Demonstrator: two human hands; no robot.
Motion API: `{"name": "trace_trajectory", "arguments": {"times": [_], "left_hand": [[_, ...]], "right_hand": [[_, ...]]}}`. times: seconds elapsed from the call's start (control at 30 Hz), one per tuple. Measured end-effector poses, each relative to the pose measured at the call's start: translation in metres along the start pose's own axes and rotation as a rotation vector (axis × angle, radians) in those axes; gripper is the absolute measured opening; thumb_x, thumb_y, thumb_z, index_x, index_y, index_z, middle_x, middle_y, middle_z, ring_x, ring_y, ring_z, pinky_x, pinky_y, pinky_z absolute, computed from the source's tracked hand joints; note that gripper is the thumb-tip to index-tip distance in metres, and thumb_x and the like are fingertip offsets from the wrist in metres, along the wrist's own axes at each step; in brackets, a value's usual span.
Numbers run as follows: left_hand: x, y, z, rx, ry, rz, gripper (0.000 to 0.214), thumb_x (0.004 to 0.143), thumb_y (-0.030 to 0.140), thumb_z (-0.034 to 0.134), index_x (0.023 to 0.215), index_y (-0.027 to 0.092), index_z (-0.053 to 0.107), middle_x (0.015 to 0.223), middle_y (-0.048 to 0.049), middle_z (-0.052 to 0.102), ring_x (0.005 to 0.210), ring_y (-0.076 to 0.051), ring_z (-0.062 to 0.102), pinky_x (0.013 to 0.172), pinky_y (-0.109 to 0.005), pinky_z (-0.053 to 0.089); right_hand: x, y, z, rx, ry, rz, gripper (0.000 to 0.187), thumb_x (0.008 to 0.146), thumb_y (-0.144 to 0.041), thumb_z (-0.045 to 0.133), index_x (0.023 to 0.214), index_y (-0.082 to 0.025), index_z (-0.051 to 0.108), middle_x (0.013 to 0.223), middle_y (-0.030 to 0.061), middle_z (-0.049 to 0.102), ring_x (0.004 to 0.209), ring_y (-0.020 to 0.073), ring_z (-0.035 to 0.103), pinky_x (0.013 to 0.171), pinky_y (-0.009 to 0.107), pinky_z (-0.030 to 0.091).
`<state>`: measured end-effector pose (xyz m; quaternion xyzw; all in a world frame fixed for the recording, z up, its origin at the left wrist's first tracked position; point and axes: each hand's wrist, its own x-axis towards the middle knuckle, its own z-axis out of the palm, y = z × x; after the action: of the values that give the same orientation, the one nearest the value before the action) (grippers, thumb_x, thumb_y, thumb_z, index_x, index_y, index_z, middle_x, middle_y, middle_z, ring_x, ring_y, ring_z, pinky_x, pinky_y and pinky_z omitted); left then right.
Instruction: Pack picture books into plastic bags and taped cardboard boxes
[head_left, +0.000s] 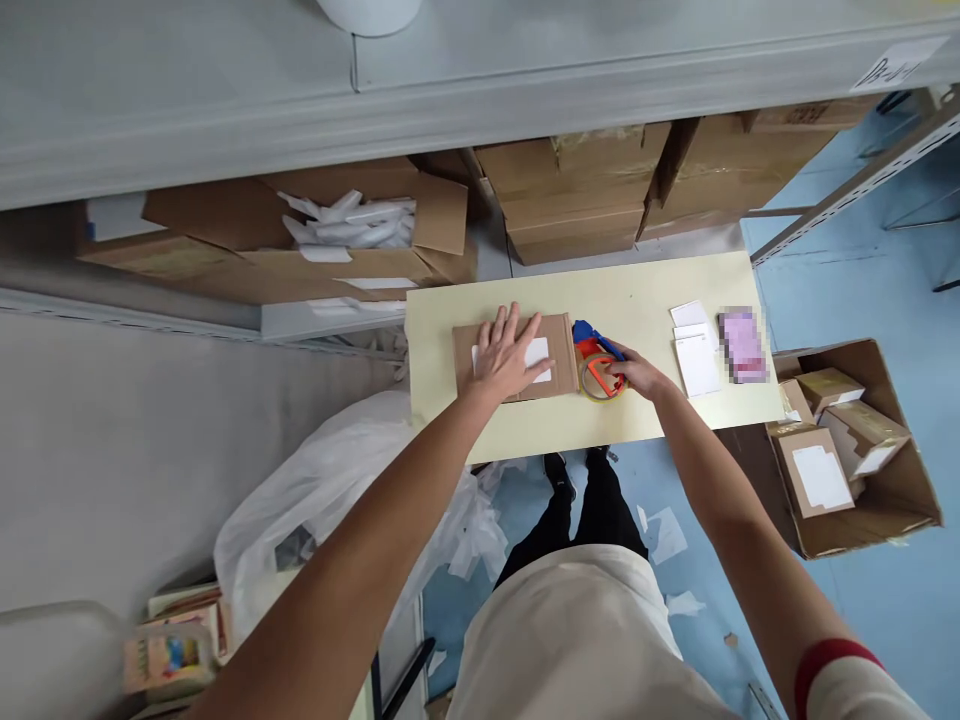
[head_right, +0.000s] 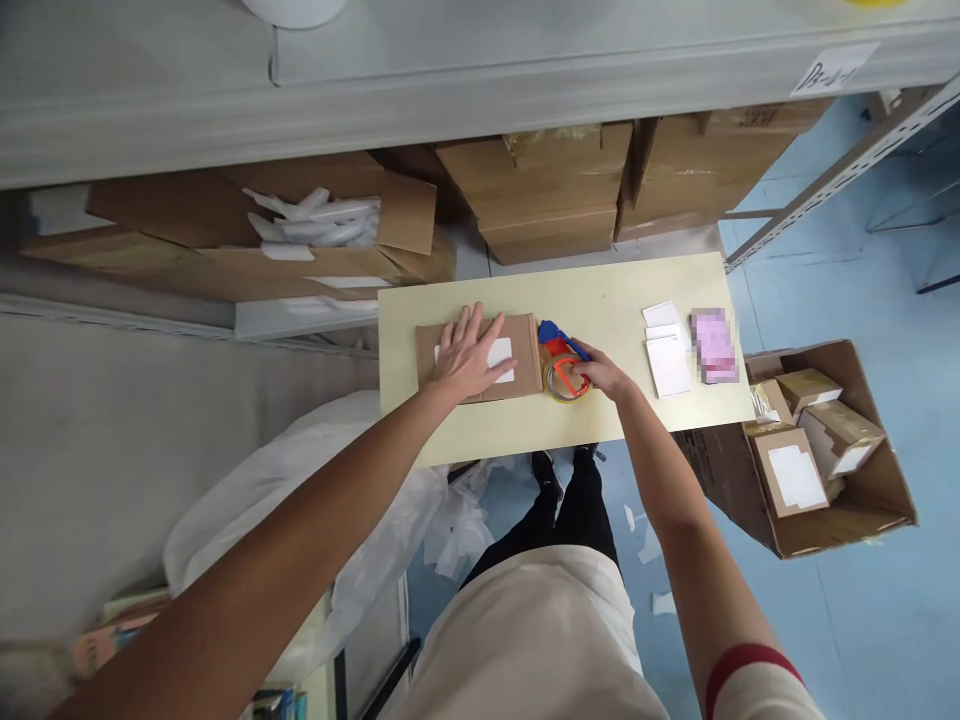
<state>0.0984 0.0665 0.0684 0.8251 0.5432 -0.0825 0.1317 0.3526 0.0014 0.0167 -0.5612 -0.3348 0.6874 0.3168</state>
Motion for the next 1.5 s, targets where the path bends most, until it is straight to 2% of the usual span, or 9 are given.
{"name": "trace_trajectory", "arguments": {"times": [0.13, 0.27, 0.43, 0.57, 0.8, 0.97, 1.1, 1.33, 1.5], "left_hand": [[0.008, 0.003, 0.005, -0.023, 0.049, 0.034, 0.079, 0.086, 0.065, 0.043, 0.153, 0.027, 0.026, 0.159, -0.0129, 0.026, 0.145, -0.037, 0.02, 0.115, -0.056, 0.009], [0.006, 0.002, 0.009, -0.032, 0.067, 0.027, 0.078, 0.086, 0.064, 0.045, 0.153, 0.029, 0.026, 0.156, -0.0123, 0.032, 0.142, -0.037, 0.025, 0.114, -0.057, 0.008], [0.005, 0.006, 0.005, -0.045, 0.065, 0.026, 0.078, 0.086, 0.063, 0.045, 0.153, 0.028, 0.026, 0.154, -0.0131, 0.034, 0.14, -0.038, 0.027, 0.114, -0.058, 0.008], [0.004, 0.009, -0.004, -0.025, 0.039, -0.055, 0.078, 0.087, 0.062, 0.042, 0.153, 0.026, 0.025, 0.15, -0.0156, 0.039, 0.136, -0.039, 0.032, 0.111, -0.058, 0.015], [-0.01, -0.008, -0.014, -0.141, -0.037, -0.266, 0.102, 0.076, 0.074, 0.05, 0.155, 0.018, 0.018, 0.143, -0.0221, 0.047, 0.13, -0.042, 0.041, 0.101, -0.053, 0.033], [0.014, -0.012, -0.016, -0.059, -0.005, -0.005, 0.12, 0.06, 0.078, 0.064, 0.155, 0.024, 0.016, 0.158, -0.0181, 0.024, 0.142, -0.045, 0.02, 0.112, -0.056, 0.015], [0.029, -0.011, -0.012, -0.087, -0.051, 0.041, 0.11, 0.065, 0.077, 0.063, 0.154, 0.027, 0.021, 0.149, -0.0152, 0.036, 0.135, -0.04, 0.031, 0.111, -0.049, 0.023], [0.026, -0.01, -0.007, -0.045, -0.083, 0.0, 0.111, 0.067, 0.076, 0.061, 0.155, 0.029, 0.013, 0.14, -0.0149, 0.041, 0.131, -0.041, 0.031, 0.107, -0.047, 0.028], [0.03, -0.009, -0.001, -0.051, -0.065, -0.006, 0.11, 0.067, 0.077, 0.059, 0.155, 0.029, 0.013, 0.141, -0.016, 0.042, 0.131, -0.042, 0.032, 0.105, -0.05, 0.031]], "right_hand": [[-0.007, 0.001, 0.002, -0.056, 0.077, 0.039, 0.091, 0.059, -0.009, 0.056, 0.147, -0.02, 0.039, 0.117, 0.0055, 0.068, 0.097, 0.0196, 0.061, 0.087, 0.034, 0.051], [-0.052, 0.041, 0.017, -0.037, 0.087, 0.113, 0.093, 0.06, -0.009, 0.058, 0.149, -0.022, 0.036, 0.11, 0.0055, 0.069, 0.087, 0.0203, 0.062, 0.077, 0.035, 0.054], [-0.1, 0.107, 0.075, 0.109, 0.135, 0.127, 0.095, 0.058, -0.01, 0.057, 0.149, -0.025, 0.035, 0.104, 0.0028, 0.069, 0.084, 0.0188, 0.063, 0.08, 0.035, 0.054], [-0.088, 0.114, 0.109, 0.196, 0.251, 0.081, 0.096, 0.059, -0.013, 0.055, 0.151, -0.026, 0.029, 0.11, 0.0033, 0.068, 0.087, 0.0183, 0.063, 0.083, 0.034, 0.053], [-0.014, 0.029, 0.036, 0.163, 0.255, 0.059, 0.081, 0.061, -0.021, 0.06, 0.141, -0.029, 0.044, 0.11, 0.0017, 0.067, 0.088, 0.02, 0.062, 0.073, 0.033, 0.054], [0.022, -0.011, 0.003, 0.104, -0.006, 0.139, 0.067, 0.061, -0.025, 0.067, 0.127, -0.028, 0.058, 0.097, 0.0007, 0.069, 0.084, 0.0208, 0.063, 0.074, 0.035, 0.052], [0.022, -0.007, 0.005, 0.067, -0.026, 0.111, 0.084, 0.056, -0.015, 0.061, 0.139, -0.026, 0.049, 0.096, -0.0003, 0.068, 0.079, 0.0182, 0.061, 0.074, 0.035, 0.051], [-0.055, 0.052, 0.005, -0.049, -0.031, 0.121, 0.092, 0.056, -0.009, 0.06, 0.145, -0.024, 0.043, 0.109, 0.0036, 0.068, 0.093, 0.0221, 0.061, 0.081, 0.036, 0.052], [-0.125, 0.112, 0.064, -0.005, -0.001, 0.229, 0.093, 0.058, -0.009, 0.056, 0.148, -0.028, 0.038, 0.11, 0.0027, 0.069, 0.088, 0.0209, 0.064, 0.081, 0.037, 0.054]]}}
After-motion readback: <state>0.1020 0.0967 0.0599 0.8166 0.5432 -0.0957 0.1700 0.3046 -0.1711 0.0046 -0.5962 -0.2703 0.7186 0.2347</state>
